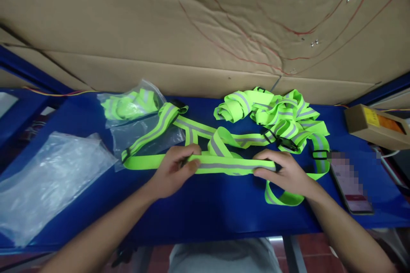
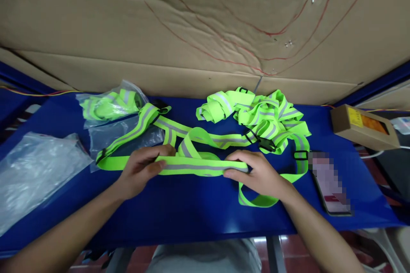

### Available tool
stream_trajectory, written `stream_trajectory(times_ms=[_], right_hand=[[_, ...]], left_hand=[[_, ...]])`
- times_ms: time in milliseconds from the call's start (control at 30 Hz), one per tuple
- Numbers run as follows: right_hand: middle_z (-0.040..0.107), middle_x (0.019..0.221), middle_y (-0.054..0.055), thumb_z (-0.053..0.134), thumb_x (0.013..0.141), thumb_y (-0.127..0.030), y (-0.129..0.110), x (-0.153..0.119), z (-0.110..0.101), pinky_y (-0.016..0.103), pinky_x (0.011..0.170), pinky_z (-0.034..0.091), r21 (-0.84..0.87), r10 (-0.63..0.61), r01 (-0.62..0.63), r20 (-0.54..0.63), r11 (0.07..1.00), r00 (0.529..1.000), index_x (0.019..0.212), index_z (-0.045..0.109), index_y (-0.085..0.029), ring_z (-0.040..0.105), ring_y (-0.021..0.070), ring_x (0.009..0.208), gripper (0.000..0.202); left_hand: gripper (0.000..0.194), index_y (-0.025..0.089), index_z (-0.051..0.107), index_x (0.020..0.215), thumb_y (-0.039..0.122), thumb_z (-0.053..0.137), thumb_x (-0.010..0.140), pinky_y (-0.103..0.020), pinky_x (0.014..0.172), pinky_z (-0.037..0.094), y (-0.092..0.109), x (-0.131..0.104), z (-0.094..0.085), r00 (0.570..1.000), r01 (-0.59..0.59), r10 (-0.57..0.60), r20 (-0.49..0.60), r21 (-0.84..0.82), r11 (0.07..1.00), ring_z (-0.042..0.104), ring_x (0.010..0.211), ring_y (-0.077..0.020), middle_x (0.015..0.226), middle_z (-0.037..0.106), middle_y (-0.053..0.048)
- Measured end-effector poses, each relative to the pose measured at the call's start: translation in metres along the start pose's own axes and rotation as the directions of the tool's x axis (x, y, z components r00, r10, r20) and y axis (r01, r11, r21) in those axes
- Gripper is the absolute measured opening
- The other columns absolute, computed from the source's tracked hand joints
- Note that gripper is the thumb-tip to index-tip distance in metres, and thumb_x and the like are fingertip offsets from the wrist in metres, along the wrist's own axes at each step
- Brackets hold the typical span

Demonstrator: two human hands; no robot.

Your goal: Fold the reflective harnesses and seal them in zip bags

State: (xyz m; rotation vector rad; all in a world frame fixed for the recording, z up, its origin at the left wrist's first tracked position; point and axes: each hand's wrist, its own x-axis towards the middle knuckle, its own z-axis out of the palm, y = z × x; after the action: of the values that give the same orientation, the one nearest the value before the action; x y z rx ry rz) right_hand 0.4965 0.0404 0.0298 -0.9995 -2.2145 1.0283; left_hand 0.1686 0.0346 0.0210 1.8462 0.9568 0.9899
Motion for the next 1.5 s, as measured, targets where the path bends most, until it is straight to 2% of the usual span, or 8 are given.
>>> stream_trajectory(times_ms=[167,367,600,767,1033,1200,1333,1500], right_hand=[[0.063,0.085,0.002,0.07,0.096,-0.034,0.001,0.001,-0.015,0.024,0.073,0.047,0.266,0.007,-0.098,0.321,0.959,0.947,0.082,0.06,-0.017,0.059,0.0119,0.078,0.024],[0.066,0.089,0.004,0.065,0.099,-0.032,0.001,-0.002,-0.016,0.028,0.08,0.05,0.438,0.027,-0.188,0.348,0.879,0.937,0.08,0.053,-0.018,0.064,0.0152,0.086,0.026],[0.069,0.084,0.002,0.055,0.105,-0.037,0.005,0.002,0.001,0.022,0.067,0.046,0.05,0.173,-0.185,0.183,0.981,0.968,0.092,0.067,-0.019,0.062,0.0114,0.075,0.025],[0.072,0.087,0.001,0.06,0.101,-0.029,0.011,-0.004,-0.01,0.023,0.072,0.05,-0.22,0.016,-0.047,-0.14,0.974,0.99,0.093,0.07,-0.022,0.068,0.0133,0.078,0.014],[0.075,0.088,0.008,0.055,0.101,-0.047,0.017,-0.007,-0.073,0.03,0.076,0.051,-0.38,-0.13,-0.374,-0.827,0.846,0.547,0.091,0.073,-0.017,0.07,0.0204,0.081,0.036],[0.077,0.102,0.009,0.047,0.103,-0.052,0.026,0.0,-0.1,0.031,0.074,0.049,-0.542,0.076,-0.472,-0.598,0.696,0.798,0.103,0.073,-0.02,0.07,0.0224,0.088,0.041],[0.076,0.102,0.01,0.046,0.102,-0.061,0.039,0.003,-0.09,0.035,0.073,0.049,-0.574,0.34,-0.562,-0.453,0.595,0.824,0.113,0.072,-0.022,0.072,0.0285,0.091,0.048],[0.066,0.132,0.015,0.054,0.1,-0.058,0.034,-0.014,-0.086,0.047,0.106,0.047,-0.525,0.149,-0.348,-0.384,0.776,0.911,0.137,0.06,-0.021,0.062,0.0308,0.123,0.053]], left_hand=[[0.017,0.019,0.057,0.079,0.018,0.054,0.096,-0.025,0.058,0.037,0.009,0.002,-0.009,0.993,-0.118,0.118,0.015,0.211,0.97,0.046,0.058,-0.0094,0.065,0.054,0.004],[0.018,0.018,0.06,0.078,0.017,0.06,0.096,-0.027,0.064,0.041,0.008,0.006,-0.002,0.977,-0.203,0.215,0.011,0.381,0.902,0.05,0.059,-0.0104,0.062,0.057,0.003],[0.011,0.02,0.068,0.094,0.02,0.058,0.099,-0.028,0.079,0.052,0.004,0.011,-0.021,0.973,-0.128,0.173,-0.154,0.267,0.955,0.066,0.086,-0.0146,0.093,0.07,-0.004],[0.012,0.021,0.068,0.1,0.027,0.057,0.099,-0.032,0.082,0.053,-0.022,0.019,-0.052,0.817,0.184,0.172,-0.551,0.532,0.827,0.066,0.086,-0.0171,0.097,0.071,-0.004],[0.034,0.019,0.068,0.12,0.035,0.048,0.099,-0.052,0.102,0.048,-0.023,0.06,-0.065,0.961,0.201,0.084,-0.264,0.873,0.445,0.065,0.117,-0.0355,0.121,0.07,-0.015],[0.056,0.013,0.07,0.119,0.058,0.05,0.093,-0.06,0.089,0.049,-0.025,0.101,-0.078,0.923,0.331,-0.293,-0.25,0.904,0.271,0.066,0.109,-0.0482,0.116,0.071,-0.025],[0.056,0.014,0.071,0.109,0.064,0.051,0.092,-0.052,0.078,0.053,-0.036,0.106,-0.076,0.866,0.416,-0.414,-0.279,0.861,0.291,0.069,0.097,-0.0439,0.102,0.073,-0.024],[0.041,0.015,0.069,0.114,0.049,0.062,0.092,-0.049,0.082,0.053,-0.053,0.099,-0.078,0.893,0.425,-0.338,-0.296,0.799,0.425,0.068,0.096,-0.0367,0.095,0.072,-0.017]])
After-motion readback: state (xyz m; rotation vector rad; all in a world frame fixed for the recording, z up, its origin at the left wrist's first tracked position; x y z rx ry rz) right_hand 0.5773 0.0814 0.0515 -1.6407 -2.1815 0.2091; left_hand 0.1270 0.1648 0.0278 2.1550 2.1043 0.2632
